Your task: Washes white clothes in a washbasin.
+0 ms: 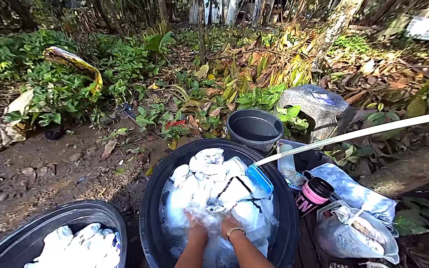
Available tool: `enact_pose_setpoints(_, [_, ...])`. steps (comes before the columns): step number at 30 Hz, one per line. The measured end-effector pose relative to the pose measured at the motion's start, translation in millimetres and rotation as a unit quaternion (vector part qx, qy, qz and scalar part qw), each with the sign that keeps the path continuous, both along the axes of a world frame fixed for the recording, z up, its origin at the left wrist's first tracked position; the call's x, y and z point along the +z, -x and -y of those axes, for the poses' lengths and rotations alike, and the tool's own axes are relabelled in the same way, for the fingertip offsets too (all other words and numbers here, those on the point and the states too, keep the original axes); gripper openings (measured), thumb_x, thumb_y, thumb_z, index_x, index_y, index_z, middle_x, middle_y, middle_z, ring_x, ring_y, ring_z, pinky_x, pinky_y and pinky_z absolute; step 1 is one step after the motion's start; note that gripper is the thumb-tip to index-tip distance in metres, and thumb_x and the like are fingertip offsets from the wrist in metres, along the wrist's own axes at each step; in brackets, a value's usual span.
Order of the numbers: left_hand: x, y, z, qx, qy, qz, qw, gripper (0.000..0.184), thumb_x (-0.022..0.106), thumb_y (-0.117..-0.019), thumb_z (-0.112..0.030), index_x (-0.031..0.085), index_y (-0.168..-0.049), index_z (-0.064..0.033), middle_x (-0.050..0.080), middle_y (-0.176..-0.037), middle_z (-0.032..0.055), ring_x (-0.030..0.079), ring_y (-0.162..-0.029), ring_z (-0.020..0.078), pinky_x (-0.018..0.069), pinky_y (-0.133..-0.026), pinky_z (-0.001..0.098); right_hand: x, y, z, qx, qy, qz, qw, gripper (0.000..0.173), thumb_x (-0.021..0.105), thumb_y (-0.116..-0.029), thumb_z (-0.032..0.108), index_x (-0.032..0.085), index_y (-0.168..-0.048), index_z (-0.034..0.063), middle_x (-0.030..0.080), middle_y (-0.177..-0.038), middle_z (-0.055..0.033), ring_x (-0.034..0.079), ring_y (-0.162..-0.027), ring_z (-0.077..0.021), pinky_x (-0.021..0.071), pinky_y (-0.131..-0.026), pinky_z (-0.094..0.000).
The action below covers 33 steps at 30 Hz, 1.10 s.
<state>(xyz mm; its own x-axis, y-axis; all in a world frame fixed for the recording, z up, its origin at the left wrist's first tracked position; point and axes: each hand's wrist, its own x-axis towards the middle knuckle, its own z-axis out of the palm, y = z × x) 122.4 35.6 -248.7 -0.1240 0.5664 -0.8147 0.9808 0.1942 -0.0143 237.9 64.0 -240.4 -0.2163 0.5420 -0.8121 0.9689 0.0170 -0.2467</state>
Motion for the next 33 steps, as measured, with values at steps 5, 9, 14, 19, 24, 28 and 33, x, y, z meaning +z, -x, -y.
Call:
enact_pose_setpoints(5, [17.9,16.8,-11.2,-0.006,0.017,-0.004,1.0,0.055,0.067,-0.0969,-0.024,0.054,-0.14,0.0065,0.044,-0.154,0.0278,0.044,-0.142,0.0465,0.0424,-0.106,0.0686,14.3,-6.5,-6.0,0.033,0.006,-0.007,0.999,0.054,0.059,-0.1028,0.025,0.051,-0.143,-0.0106,0.046,-0.152,-0.031,0.043,-0.145,-0.0445,0.0351,-0.117,-0.0624])
enact_pose_setpoints(9, [108.7,53.4,-11.1,0.021,-0.055,-0.006,0.998,0.034,0.06,-0.1005,-0.019,0.066,-0.126,0.002,0.062,-0.137,0.0231,0.058,-0.129,0.0432,0.047,-0.1,0.0665,68.5,-34.3,-32.8,0.156,-0.001,0.014,0.988,0.041,0.054,-0.1059,0.017,0.059,-0.13,-0.0154,0.054,-0.142,-0.036,0.048,-0.138,-0.0493,0.0333,-0.115,-0.0661])
enact_pose_setpoints(14, [269.1,125.3,-32.6,0.111,-0.187,-0.031,0.976,0.04,0.059,-0.1039,-0.031,0.069,-0.115,0.0052,0.067,-0.122,0.0283,0.063,-0.117,0.045,0.0475,-0.098,0.0663,222.6,-95.3,-65.3,-0.027,-0.124,0.029,0.991,0.035,0.052,-0.108,0.028,0.064,-0.122,-0.0015,0.063,-0.101,-0.018,0.06,-0.083,-0.0264,0.0492,-0.076,-0.0475])
enact_pose_setpoints(19, [432.1,122.3,-40.3,0.141,-0.264,-0.026,0.954,0.049,0.057,-0.105,-0.042,0.067,-0.116,0.0043,0.068,-0.104,0.0237,0.067,-0.092,0.0357,0.0527,-0.085,0.0562,378.5,-114.9,-92.0,0.003,-0.297,-0.049,0.954,0.019,0.06,-0.0995,0.003,0.067,-0.117,-0.0022,0.062,-0.085,-0.0142,0.053,-0.063,-0.0193,0.0481,-0.062,-0.0385])
enact_pose_setpoints(24, [553.6,123.5,-20.8,0.16,-0.422,0.098,0.887,0.034,0.055,-0.1069,-0.029,0.068,-0.118,0.0015,0.069,-0.097,0.0197,0.065,-0.085,0.0289,0.0537,-0.08,0.0504,524.8,-133.9,-73.9,-0.002,-0.48,-0.045,0.876,0.022,0.065,-0.095,-0.001,0.077,-0.113,0.005,0.072,-0.105,-0.0213,0.067,-0.098,-0.0381,0.049,-0.089,-0.0624])
enact_pose_setpoints(28, [610.0,113.1,-0.4,0.225,-0.544,0.228,0.776,0.024,0.05,-0.1014,-0.009,0.069,-0.117,-0.0045,0.071,-0.103,0.0133,0.069,-0.082,0.021,0.0577,-0.074,0.038,598.2,-135.5,-36.2,-0.143,-0.554,-0.111,0.813,0.023,0.063,-0.1034,0.022,0.073,-0.113,0.0036,0.069,-0.1,-0.0165,0.061,-0.082,-0.0256,0.0498,-0.076,-0.0495])
enact_pose_setpoints(33, [642.4,99.9,3.7,0.258,-0.605,0.351,0.666,0.029,0.047,-0.0992,-0.007,0.065,-0.122,-0.0086,0.069,-0.094,0.0043,0.068,-0.075,0.0118,0.0571,-0.068,0.0272,637.1,-123.9,-16.2,-0.278,-0.589,-0.218,0.727,0.023,0.064,-0.0986,0.017,0.067,-0.119,0.0082,0.066,-0.095,-0.0048,0.062,-0.073,-0.0103,0.0556,-0.07,-0.0305])
